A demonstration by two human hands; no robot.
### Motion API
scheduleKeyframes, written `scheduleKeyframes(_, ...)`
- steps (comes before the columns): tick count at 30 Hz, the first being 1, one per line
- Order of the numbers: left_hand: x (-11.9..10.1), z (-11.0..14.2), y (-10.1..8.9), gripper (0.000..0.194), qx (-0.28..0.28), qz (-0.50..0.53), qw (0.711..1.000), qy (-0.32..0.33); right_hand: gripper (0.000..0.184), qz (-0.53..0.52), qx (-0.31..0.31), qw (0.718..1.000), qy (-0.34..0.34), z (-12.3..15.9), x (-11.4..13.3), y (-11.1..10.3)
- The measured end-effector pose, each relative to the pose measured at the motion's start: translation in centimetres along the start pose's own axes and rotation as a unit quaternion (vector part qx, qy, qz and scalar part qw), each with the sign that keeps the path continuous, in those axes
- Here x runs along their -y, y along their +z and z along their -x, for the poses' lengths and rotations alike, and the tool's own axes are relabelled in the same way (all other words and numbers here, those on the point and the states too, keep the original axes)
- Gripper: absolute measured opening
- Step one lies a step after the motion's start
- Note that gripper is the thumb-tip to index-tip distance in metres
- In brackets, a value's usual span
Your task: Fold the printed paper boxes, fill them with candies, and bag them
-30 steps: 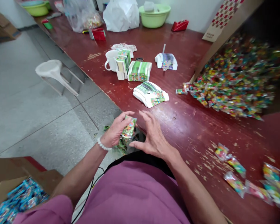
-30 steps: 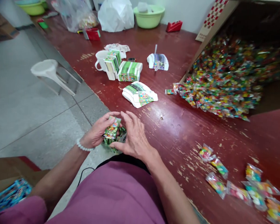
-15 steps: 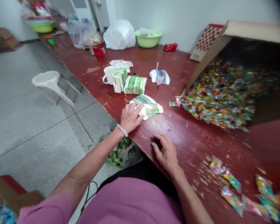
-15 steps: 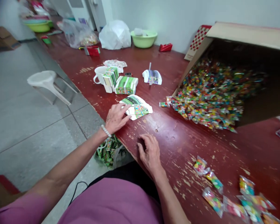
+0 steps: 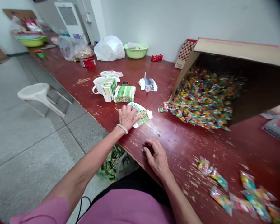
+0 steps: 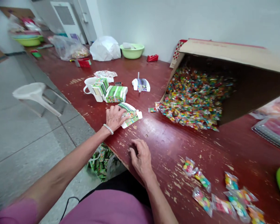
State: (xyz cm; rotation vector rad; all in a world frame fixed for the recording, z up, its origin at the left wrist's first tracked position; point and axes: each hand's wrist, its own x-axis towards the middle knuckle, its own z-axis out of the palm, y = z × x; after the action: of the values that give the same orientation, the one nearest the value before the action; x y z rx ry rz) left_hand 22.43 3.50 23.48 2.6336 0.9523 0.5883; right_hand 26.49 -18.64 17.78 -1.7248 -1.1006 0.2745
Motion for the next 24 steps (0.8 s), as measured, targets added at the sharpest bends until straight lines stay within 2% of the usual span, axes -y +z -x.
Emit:
scheduleKeyframes(2,-0.4,1.3,-0.6,0.018,0.004,0.051,0.999,-0.017,0.039,-0.094,-0.064,0.99,0.084,-0.2,-0.2,-0.1)
scheduleKeyframes(5,-1.2,4.9,-2.3,0.022,0.037,0.138,0.989,-0.029,0.062,-0.235,-0.135,0.943,0.194,-0.7,0.2,-1.0)
scheduleKeyframes(6,-1.4,6.4,-3.0,0.025,0.062,0.181,0.981,-0.031,0.063,-0.265,-0.14,0.931,0.209,-0.8,0.7,-1.4)
scheduleKeyframes(7,-1.7,7.9,-3.7,0.025,0.11,0.281,0.952,-0.061,0.058,-0.284,-0.137,0.925,0.214,-0.9,1.2,-1.9)
scheduleKeyframes(9,-2.2,10.5,-4.9,0.026,0.217,0.435,0.864,-0.131,0.039,-0.306,-0.115,0.922,0.205,-0.7,2.6,-2.9)
scheduleKeyframes(12,-2.9,13.1,-5.7,0.043,0.394,0.601,0.669,-0.188,0.021,-0.358,-0.033,0.911,0.203,0.0,4.5,-3.7)
scheduleKeyframes(14,-3.4,13.9,-5.4,0.055,0.471,0.664,0.551,-0.18,0.02,-0.398,0.026,0.892,0.212,0.5,5.5,-3.8)
scheduleKeyframes(15,-3.6,14.1,-5.1,0.056,0.49,0.686,0.511,-0.167,0.02,-0.412,0.043,0.884,0.218,0.7,5.9,-3.8)
scheduleKeyframes(16,-3.8,14.3,-4.8,0.057,0.498,0.702,0.485,-0.153,0.02,-0.423,0.055,0.877,0.222,0.9,6.2,-3.8)
scheduleKeyframes(18,-4.1,14.6,-4.2,0.057,0.488,0.726,0.465,-0.136,0.025,-0.442,0.082,0.864,0.228,1.1,6.8,-3.8)
scheduleKeyframes(21,-4.4,14.9,-3.6,0.058,0.467,0.734,0.474,-0.138,0.041,-0.468,0.115,0.848,0.221,1.2,7.2,-4.1)
scheduleKeyframes(24,-4.4,14.9,-3.7,0.059,0.454,0.728,0.497,-0.129,0.049,-0.447,0.092,0.869,0.193,1.3,7.3,-4.4)
